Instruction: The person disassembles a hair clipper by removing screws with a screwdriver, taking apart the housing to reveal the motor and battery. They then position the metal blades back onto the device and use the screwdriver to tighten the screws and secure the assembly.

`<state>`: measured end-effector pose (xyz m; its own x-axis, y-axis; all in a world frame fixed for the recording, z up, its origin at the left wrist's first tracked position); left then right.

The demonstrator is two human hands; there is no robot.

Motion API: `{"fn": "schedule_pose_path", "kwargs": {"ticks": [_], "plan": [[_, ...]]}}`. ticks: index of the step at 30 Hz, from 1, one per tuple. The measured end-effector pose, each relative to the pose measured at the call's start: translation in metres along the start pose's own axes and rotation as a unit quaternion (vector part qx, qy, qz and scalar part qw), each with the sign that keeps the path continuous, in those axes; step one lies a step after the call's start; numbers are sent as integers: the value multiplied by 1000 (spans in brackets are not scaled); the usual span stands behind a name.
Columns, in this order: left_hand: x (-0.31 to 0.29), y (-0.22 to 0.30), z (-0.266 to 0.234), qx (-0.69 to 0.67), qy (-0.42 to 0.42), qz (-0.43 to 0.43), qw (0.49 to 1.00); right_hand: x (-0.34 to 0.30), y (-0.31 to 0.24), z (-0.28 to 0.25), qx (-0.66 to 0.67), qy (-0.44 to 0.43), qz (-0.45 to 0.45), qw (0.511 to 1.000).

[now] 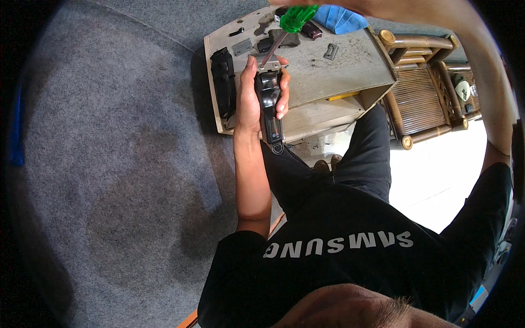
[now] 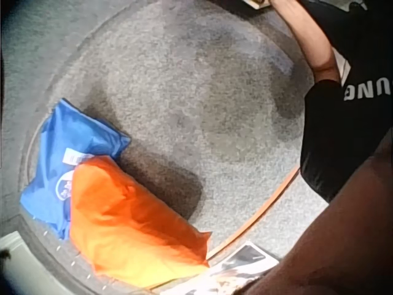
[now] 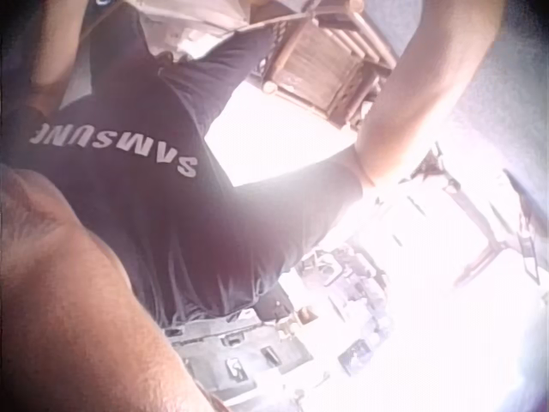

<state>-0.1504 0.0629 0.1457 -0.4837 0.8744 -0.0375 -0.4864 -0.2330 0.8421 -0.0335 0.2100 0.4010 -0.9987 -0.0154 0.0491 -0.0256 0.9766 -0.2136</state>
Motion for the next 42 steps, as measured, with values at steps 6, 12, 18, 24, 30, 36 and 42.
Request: {"fn": "schedule_pose_path", "kwargs": {"ticks": [6, 12, 18, 24, 30, 36, 42], "plan": [[0, 1, 4, 53, -15, -1, 998, -13, 13, 18, 37, 29, -118, 992], [2, -2, 7, 61, -27, -3, 998, -5, 39, 10, -6, -106, 22, 994], [2, 0, 2, -28, -22, 12, 999, -28, 147, 94, 188, 95, 40, 977], [2, 1, 0, -34, -1, 14, 999, -71, 87, 197, 479, 238, 30, 844], [-13, -13, 45, 16, 155, 86, 984, -65, -4, 257, 374, 316, -3, 872], [-22, -21, 59, 73, 246, 111, 960, -58, 1, 270, 353, 347, 33, 868], [-18, -18, 54, 91, 170, 125, 973, -56, 21, 267, 434, 364, 86, 819]]}}
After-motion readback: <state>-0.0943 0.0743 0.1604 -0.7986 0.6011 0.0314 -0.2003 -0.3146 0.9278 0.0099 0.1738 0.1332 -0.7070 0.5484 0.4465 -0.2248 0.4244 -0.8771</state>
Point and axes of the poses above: each hand's wrist, its own x-axis towards the middle knuckle, its own z-axis out of the palm, y = z × x, the point moved 3 cm from there along x, towards the middle knuckle, and after that the axes turned 5 degrees about -z, right-handed, at the moved point
